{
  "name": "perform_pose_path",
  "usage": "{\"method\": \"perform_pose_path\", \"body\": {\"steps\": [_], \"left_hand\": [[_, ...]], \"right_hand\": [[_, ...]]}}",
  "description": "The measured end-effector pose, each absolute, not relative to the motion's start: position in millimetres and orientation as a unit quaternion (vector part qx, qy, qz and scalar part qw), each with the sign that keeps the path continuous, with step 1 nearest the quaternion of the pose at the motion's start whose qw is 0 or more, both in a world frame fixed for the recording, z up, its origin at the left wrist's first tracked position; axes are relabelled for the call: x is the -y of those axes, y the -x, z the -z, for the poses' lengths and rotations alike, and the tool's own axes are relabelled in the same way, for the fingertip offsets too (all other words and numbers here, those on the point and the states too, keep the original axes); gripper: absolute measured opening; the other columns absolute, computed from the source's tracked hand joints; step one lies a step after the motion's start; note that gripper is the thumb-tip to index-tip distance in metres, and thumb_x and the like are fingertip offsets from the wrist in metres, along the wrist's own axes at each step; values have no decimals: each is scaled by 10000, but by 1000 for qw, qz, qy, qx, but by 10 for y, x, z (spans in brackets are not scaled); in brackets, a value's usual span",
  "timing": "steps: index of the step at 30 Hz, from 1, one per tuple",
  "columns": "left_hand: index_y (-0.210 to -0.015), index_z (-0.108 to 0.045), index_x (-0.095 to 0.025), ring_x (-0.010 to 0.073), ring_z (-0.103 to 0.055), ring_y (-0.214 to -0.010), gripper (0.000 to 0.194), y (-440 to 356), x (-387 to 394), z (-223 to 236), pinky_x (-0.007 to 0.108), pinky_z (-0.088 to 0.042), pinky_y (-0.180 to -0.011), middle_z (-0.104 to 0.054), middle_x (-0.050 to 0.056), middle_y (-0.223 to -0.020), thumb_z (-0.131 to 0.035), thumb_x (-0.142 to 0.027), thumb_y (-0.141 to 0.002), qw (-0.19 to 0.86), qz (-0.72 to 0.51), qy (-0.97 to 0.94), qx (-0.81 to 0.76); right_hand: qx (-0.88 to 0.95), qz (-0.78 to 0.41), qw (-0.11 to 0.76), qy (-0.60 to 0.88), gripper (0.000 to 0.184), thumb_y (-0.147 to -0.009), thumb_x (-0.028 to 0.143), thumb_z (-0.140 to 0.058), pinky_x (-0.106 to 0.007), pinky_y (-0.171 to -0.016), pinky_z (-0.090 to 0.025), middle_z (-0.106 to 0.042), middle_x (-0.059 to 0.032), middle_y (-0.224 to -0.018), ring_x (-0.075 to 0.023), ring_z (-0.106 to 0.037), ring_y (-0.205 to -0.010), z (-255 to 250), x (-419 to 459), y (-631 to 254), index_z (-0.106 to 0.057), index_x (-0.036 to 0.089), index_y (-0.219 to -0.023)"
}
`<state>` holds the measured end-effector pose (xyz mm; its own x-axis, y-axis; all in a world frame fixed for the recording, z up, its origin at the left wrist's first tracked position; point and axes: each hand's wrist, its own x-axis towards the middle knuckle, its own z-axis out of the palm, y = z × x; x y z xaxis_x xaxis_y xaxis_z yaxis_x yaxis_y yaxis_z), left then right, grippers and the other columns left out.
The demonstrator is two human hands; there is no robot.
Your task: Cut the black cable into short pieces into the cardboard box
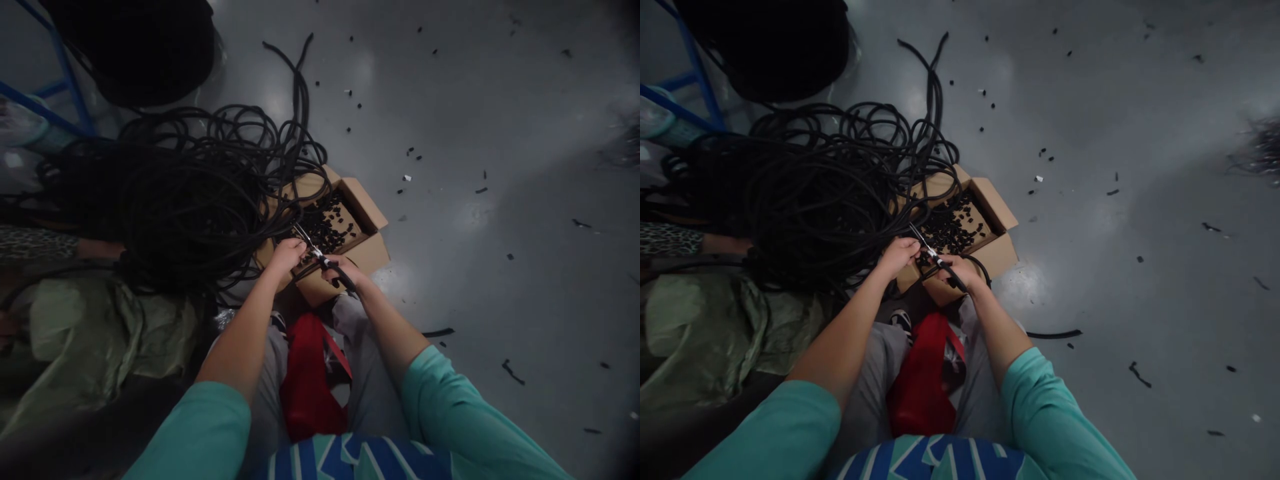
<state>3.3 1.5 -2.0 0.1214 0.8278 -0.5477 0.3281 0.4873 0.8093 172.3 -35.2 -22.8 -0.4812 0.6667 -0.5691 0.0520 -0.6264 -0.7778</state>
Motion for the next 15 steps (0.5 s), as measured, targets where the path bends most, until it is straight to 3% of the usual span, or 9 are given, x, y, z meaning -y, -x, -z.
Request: {"method": "perform_pose_path", "body": {"steps": [6,12,15], "left_hand": [[-510,-434,-156,33,-282,-349,235,-3,-32,-47,191,-169,-376,-404,-40,-446,-486,-253,-718,599,-243,-428,-631],[-565,-493,-150,42,-306,-369,168,30,-45,-29,197,-198,-384,-441,-32,-482,-502,-246,-702,573,-260,-442,-639],[-614,-549,-147,57,-372,-415,111,25,-41,8,200,-288,-432,-487,-24,-522,-514,-228,-681,556,-258,-470,-635]], "right_hand": [[371,-814,196,401,566,-479,181,-589,-211,-609,-406,-593,16,-717,-122,-520,-677,235,344,-1762,-575,184,-1044],[421,-761,198,453,528,-479,148,-589,-194,-554,-351,-525,45,-645,-92,-451,-609,247,323,-1763,-605,174,-1006],[431,-746,217,460,512,-500,167,-587,-198,-546,-333,-495,53,-614,-80,-418,-569,263,335,-1759,-603,162,-1012]]}}
